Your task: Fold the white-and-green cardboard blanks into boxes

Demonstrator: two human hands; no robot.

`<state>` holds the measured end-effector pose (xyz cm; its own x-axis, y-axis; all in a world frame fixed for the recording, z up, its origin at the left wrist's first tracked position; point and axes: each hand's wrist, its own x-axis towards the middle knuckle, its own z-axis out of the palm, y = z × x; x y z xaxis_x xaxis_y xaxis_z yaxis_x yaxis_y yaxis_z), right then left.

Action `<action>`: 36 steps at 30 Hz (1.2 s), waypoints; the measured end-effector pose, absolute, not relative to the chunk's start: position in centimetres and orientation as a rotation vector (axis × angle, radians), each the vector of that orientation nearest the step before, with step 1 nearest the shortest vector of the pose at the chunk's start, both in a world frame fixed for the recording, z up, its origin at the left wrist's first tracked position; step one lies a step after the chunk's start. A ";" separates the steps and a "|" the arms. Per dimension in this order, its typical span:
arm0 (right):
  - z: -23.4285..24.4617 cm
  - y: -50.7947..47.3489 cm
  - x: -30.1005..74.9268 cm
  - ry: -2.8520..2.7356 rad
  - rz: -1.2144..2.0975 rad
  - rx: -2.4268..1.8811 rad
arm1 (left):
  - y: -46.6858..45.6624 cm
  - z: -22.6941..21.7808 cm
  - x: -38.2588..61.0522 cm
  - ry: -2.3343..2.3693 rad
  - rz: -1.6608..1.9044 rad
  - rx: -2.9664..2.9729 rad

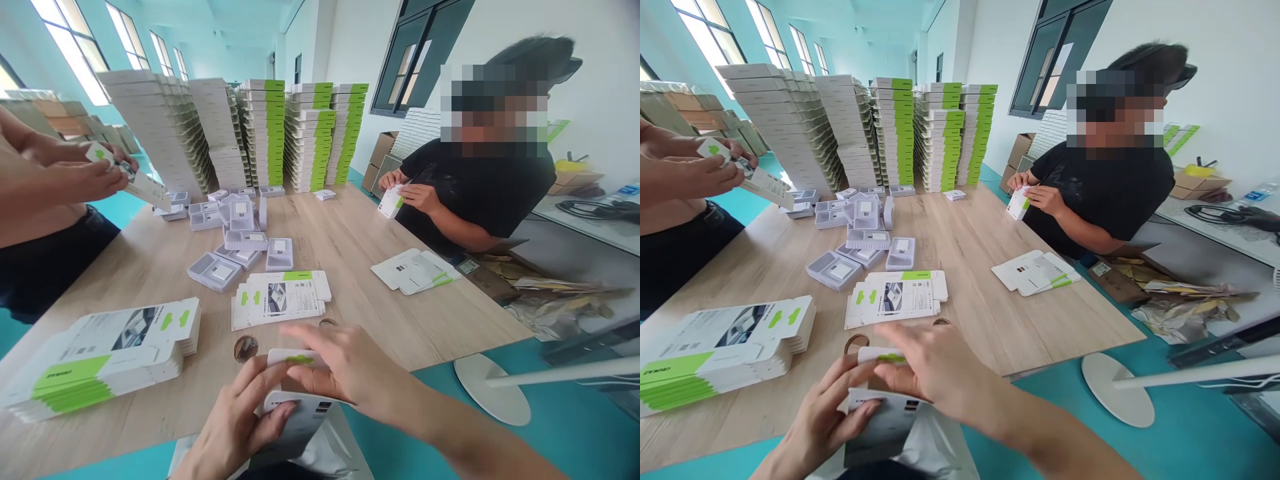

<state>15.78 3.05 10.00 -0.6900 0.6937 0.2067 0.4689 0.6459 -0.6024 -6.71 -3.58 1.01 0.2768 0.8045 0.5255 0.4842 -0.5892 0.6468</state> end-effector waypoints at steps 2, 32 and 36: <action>9.9 2.5 16.2 -2.363 0.704 -1.194 | -3.8 0.8 -6.5 1.254 1.290 2.242; 6.7 4.9 18.2 -1.748 1.882 -0.855 | -3.7 1.7 -6.5 1.138 1.002 1.435; 6.6 4.5 18.1 -1.648 1.948 -0.801 | -2.9 3.4 -7.5 1.040 0.880 1.737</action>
